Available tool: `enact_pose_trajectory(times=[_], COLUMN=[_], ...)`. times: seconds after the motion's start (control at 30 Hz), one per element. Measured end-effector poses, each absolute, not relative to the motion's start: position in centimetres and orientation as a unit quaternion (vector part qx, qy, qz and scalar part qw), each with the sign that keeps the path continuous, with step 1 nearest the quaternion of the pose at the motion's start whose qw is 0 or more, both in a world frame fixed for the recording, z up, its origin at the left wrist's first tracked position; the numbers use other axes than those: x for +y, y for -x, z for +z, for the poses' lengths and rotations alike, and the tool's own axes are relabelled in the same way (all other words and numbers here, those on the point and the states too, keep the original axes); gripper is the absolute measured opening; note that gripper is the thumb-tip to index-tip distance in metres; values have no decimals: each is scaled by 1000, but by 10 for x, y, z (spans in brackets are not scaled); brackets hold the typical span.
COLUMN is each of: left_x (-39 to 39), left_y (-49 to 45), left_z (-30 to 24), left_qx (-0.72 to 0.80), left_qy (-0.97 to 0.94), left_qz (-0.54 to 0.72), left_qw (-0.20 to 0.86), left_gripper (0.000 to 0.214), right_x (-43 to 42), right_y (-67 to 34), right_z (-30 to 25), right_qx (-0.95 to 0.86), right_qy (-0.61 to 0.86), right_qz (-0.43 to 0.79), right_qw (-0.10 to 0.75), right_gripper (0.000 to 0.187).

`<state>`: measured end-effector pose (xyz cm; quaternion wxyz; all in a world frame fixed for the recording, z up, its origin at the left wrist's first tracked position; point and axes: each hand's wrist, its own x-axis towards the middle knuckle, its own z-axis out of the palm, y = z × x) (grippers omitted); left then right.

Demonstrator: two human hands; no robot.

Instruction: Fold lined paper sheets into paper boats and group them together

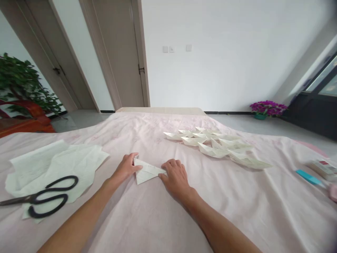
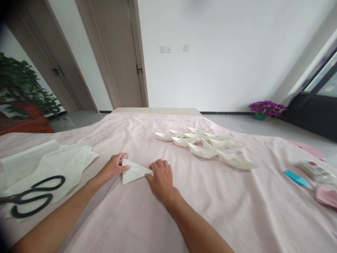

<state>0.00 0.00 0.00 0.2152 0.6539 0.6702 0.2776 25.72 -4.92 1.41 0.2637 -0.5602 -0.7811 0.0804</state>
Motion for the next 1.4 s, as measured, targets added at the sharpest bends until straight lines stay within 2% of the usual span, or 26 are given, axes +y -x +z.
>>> enact_pose_trajectory(times=[0.13, 0.23, 0.4, 0.5, 0.6, 0.73, 0.83, 0.9, 1.0, 1.1, 1.3, 1.4], left_x=[-6, -12, -11, -6, -4, -8, -11, -12, -15, -19, -26, -29], left_y=[-13, -29, -54, -64, -70, -69, -64, -60, -58, -64, -81, -87], left_z=[8, 17, 31, 33, 25, 8, -1, -1, 2, 6, 2, -3], left_qx=[608, 538, 482, 460, 482, 533, 499, 457, 403, 362, 338, 344], left_qy=[-592, -530, -515, -528, -535, -592, -686, -750, -809, -845, -869, -878], left_qz=[371, 451, 528, 552, 555, 501, 481, 465, 425, 368, 314, 287], left_qw=[378, 476, 474, 452, 416, 338, 220, 106, -51, -138, -179, -167], left_gripper=[83, 91, 81, 56, 34, 26, 11, 9, 16, 18, 24, 26], right_x=[-47, -42, -26, -17, -13, -13, -17, -20, -23, -23, -26, -35], right_y=[-260, -266, -282, -295, -308, -322, -329, -332, -333, -333, -336, -330], right_z=[12, 10, 11, 15, 20, 19, 11, 5, 0, 0, 6, 12], right_qx=[-766, -749, -702, -664, -638, -653, -681, -706, -741, -764, -789, -820], right_qy=[570, 568, 545, 524, 521, 493, 443, 416, 411, 427, 492, 474], right_qz=[111, 152, 253, 317, 334, 265, 201, 173, 141, 107, 8, -3], right_qw=[276, 306, 382, 429, 459, 510, 548, 547, 512, 471, 368, 321], right_gripper=[14, 21, 21, 14, 8, 7, 11, 15, 17, 15, 15, 29])
